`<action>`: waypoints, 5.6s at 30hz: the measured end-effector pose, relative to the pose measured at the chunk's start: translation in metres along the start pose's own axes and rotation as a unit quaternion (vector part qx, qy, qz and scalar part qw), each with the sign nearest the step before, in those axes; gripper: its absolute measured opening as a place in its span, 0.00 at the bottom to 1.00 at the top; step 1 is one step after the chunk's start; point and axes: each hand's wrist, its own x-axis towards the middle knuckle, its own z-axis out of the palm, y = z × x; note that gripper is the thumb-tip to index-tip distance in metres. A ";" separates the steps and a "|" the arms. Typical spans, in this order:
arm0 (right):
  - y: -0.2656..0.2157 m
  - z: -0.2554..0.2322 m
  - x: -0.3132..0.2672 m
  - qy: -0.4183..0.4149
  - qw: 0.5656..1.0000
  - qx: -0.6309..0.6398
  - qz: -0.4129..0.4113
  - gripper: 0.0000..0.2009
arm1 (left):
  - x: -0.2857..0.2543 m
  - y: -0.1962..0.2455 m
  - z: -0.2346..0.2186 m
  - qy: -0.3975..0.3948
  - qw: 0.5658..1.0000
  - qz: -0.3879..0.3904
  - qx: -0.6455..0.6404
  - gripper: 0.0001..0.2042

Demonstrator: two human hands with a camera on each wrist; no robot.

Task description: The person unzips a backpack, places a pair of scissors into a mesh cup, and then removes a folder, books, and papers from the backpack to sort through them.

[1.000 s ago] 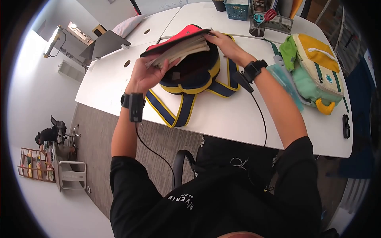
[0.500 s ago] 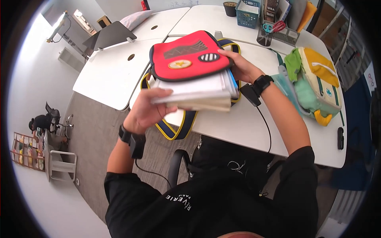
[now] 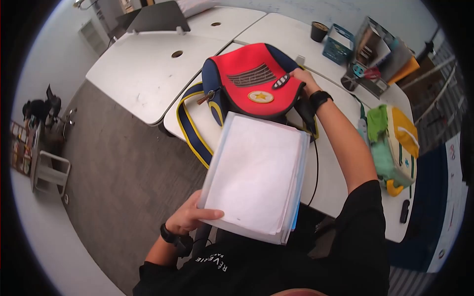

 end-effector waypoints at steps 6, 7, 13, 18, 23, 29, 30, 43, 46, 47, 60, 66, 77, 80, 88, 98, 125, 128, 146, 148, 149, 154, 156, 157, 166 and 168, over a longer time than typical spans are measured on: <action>-0.042 0.086 0.035 0.094 0.988 0.104 -0.060 0.10 | 0.015 -0.015 -0.011 0.018 0.997 -0.056 -0.053 0.33; -0.037 0.093 0.054 0.136 0.985 0.074 -0.081 0.12 | 0.021 -0.020 -0.019 0.014 0.999 -0.034 0.020 0.33; -0.006 0.066 0.096 -0.078 0.997 0.017 -0.013 0.33 | 0.041 -0.011 -0.019 0.009 0.999 -0.001 0.053 0.32; -0.050 0.000 0.033 -0.047 0.994 -0.068 -0.074 0.29 | 0.067 -0.007 -0.016 -0.029 0.991 0.045 0.125 0.29; -0.085 -0.069 -0.079 -0.066 0.972 -0.115 -0.194 0.24 | 0.091 -0.002 0.003 -0.039 0.995 0.032 0.082 0.27; -0.042 -0.143 -0.195 0.013 0.947 -0.181 -0.264 0.20 | 0.126 -0.001 0.032 -0.082 0.990 0.021 0.115 0.26; -0.022 -0.154 -0.203 0.020 0.948 -0.178 -0.262 0.20 | 0.135 -0.001 0.039 -0.092 0.989 0.019 0.114 0.26; 0.083 -0.175 -0.236 0.022 0.942 -0.275 -0.190 0.34 | 0.251 0.035 0.099 -0.145 0.903 -0.064 0.400 0.27; 0.082 -0.179 -0.245 0.000 0.960 -0.216 -0.179 0.33 | 0.280 0.064 0.107 -0.207 0.818 -0.120 0.523 0.30; 0.081 -0.181 -0.243 0.009 0.960 -0.215 -0.180 0.33 | 0.291 0.068 0.103 -0.246 0.792 -0.121 0.545 0.33; 0.086 -0.185 -0.248 0.015 0.945 -0.254 -0.207 0.32 | 0.301 0.055 0.079 -0.332 0.798 -0.113 0.490 0.25; 0.114 -0.181 -0.245 0.068 0.926 -0.242 -0.282 0.32 | 0.307 0.056 0.066 -0.332 0.797 -0.152 0.482 0.35; 0.134 -0.178 -0.230 0.077 0.909 -0.231 -0.338 0.33 | 0.310 0.053 0.025 -0.288 0.807 -0.145 0.496 0.40; 0.135 -0.179 -0.228 0.052 0.893 -0.249 -0.371 0.32 | 0.318 0.066 0.016 -0.325 0.733 -0.244 0.545 0.22; 0.143 -0.174 -0.200 0.061 0.880 -0.293 -0.368 0.34 | 0.321 0.067 0.004 -0.328 0.773 -0.090 0.536 0.35; 0.137 -0.179 -0.184 0.091 0.863 -0.320 -0.382 0.24 | 0.294 0.046 0.040 -0.182 0.578 -0.126 0.785 0.45; 0.089 -0.182 -0.287 0.131 0.859 -0.313 -0.382 0.30 | 0.181 -0.049 0.123 0.060 0.818 0.376 0.431 0.13; 0.078 -0.194 -0.267 0.126 0.907 -0.149 -0.372 0.28 | 0.188 -0.035 0.135 0.034 0.843 0.375 0.383 0.12; 0.077 -0.205 -0.275 0.021 0.919 0.108 -0.377 0.15 | 0.181 -0.078 0.163 0.054 0.699 0.453 0.551 0.36; 0.075 -0.206 -0.275 0.013 0.919 0.105 -0.380 0.16 | 0.177 -0.071 0.169 0.050 0.682 0.460 0.566 0.35; 0.073 -0.207 -0.276 0.008 0.918 0.103 -0.382 0.17 | 0.177 -0.068 0.171 0.043 0.666 0.465 0.582 0.34; 0.048 -0.211 -0.278 0.018 0.912 0.106 -0.397 0.15 | 0.189 -0.035 0.170 0.013 0.622 0.532 0.575 0.27; 0.038 -0.211 -0.273 0.019 0.912 0.103 -0.397 0.15 | 0.192 -0.030 0.168 0.012 0.657 0.537 0.528 0.25; 0.036 -0.211 -0.269 0.019 0.918 0.094 -0.384 0.15 | 0.193 -0.037 0.169 0.010 0.673 0.543 0.502 0.25; 0.047 -0.162 -0.321 -0.141 0.906 0.073 -0.392 0.31 | 0.191 -0.095 0.150 0.070 0.739 0.519 0.424 0.20; 0.046 -0.167 -0.312 -0.096 0.912 0.023 -0.399 0.32 | 0.185 -0.101 0.151 0.044 0.853 0.408 0.324 0.15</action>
